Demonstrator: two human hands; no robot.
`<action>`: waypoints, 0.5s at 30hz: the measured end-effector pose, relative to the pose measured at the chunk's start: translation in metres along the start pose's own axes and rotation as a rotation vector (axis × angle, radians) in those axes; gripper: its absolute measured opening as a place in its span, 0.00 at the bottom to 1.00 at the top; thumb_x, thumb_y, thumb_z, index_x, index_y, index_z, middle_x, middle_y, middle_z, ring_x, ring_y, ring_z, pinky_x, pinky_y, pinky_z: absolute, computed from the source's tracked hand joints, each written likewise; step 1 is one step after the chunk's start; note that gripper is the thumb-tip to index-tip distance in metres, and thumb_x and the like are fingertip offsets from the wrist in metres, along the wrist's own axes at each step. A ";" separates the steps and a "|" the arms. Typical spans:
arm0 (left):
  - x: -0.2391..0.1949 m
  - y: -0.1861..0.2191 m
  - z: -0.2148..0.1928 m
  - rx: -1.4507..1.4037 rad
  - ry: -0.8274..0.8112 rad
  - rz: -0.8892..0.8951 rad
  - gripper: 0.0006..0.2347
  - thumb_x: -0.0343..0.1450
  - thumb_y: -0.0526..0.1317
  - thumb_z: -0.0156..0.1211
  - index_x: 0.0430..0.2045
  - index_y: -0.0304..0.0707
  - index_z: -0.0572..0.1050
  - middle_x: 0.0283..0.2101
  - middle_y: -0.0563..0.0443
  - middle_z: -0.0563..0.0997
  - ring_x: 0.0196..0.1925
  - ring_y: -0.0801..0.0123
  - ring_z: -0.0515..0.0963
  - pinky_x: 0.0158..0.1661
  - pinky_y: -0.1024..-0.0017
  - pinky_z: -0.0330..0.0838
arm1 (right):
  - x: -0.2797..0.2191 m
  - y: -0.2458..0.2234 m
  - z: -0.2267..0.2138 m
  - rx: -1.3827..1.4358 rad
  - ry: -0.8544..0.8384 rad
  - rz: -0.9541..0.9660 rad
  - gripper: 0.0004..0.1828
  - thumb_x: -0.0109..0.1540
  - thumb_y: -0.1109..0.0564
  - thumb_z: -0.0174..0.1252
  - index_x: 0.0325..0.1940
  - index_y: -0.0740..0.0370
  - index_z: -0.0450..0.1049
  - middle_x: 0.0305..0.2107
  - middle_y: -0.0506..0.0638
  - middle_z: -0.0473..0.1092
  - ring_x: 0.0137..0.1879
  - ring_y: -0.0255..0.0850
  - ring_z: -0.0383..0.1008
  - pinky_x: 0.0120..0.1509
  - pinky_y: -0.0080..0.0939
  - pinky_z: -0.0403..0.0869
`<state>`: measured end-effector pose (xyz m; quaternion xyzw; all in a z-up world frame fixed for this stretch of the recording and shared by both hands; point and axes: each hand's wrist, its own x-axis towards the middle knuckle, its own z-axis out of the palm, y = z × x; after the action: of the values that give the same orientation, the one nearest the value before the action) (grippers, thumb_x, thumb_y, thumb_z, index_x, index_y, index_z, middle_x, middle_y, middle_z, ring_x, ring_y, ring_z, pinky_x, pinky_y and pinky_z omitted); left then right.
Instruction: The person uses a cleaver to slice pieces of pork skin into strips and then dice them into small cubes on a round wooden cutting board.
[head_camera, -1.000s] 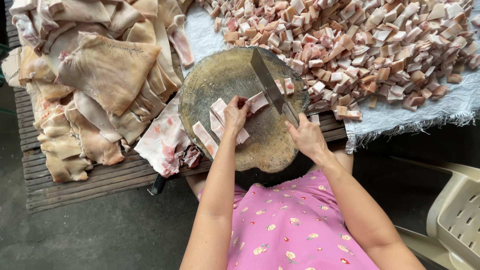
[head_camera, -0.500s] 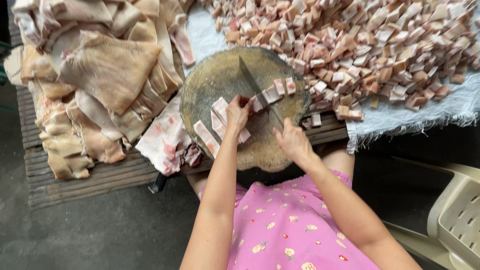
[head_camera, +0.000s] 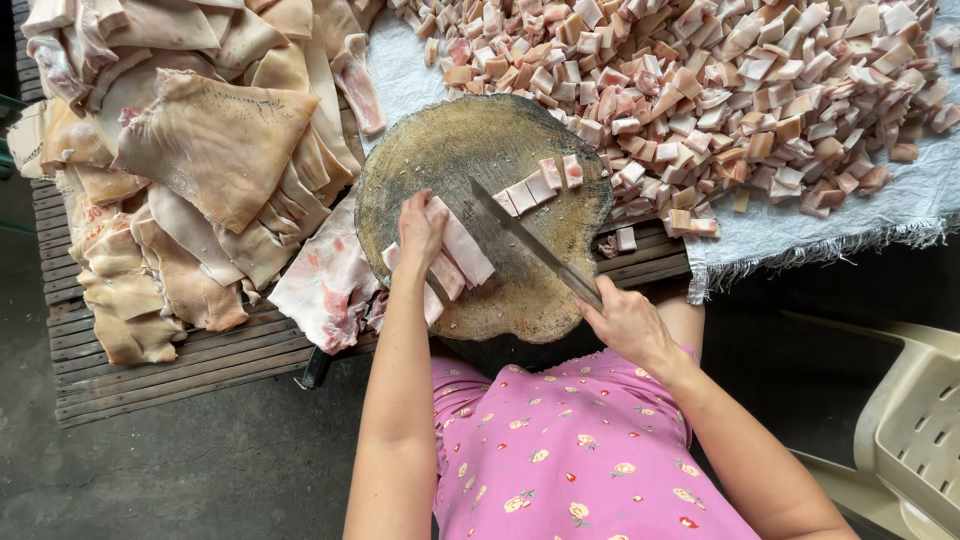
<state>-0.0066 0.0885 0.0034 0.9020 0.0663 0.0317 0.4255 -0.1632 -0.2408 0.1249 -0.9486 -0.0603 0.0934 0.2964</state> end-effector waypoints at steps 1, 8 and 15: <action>0.000 -0.008 0.003 0.125 0.024 0.193 0.21 0.68 0.38 0.70 0.53 0.30 0.74 0.55 0.35 0.74 0.53 0.45 0.78 0.53 0.57 0.73 | -0.003 0.007 0.001 -0.023 -0.025 0.015 0.18 0.64 0.45 0.57 0.43 0.64 0.67 0.19 0.65 0.74 0.28 0.64 0.78 0.32 0.61 0.76; -0.005 0.005 0.002 0.095 -0.128 -0.026 0.14 0.70 0.40 0.65 0.46 0.32 0.74 0.50 0.39 0.80 0.53 0.49 0.81 0.53 0.60 0.73 | 0.048 0.066 -0.036 -0.133 0.185 0.182 0.20 0.70 0.43 0.52 0.45 0.66 0.68 0.19 0.64 0.74 0.26 0.59 0.79 0.31 0.58 0.77; -0.008 0.082 -0.035 0.004 -0.383 -0.047 0.14 0.74 0.44 0.61 0.51 0.39 0.76 0.47 0.42 0.83 0.46 0.59 0.84 0.47 0.60 0.78 | 0.047 0.065 -0.035 0.138 0.269 0.256 0.21 0.71 0.44 0.53 0.52 0.68 0.64 0.21 0.62 0.74 0.27 0.55 0.78 0.31 0.55 0.77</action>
<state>-0.0111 0.0629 0.0890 0.8906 0.0051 -0.1507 0.4291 -0.1057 -0.3051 0.1091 -0.9299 0.1075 0.0065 0.3518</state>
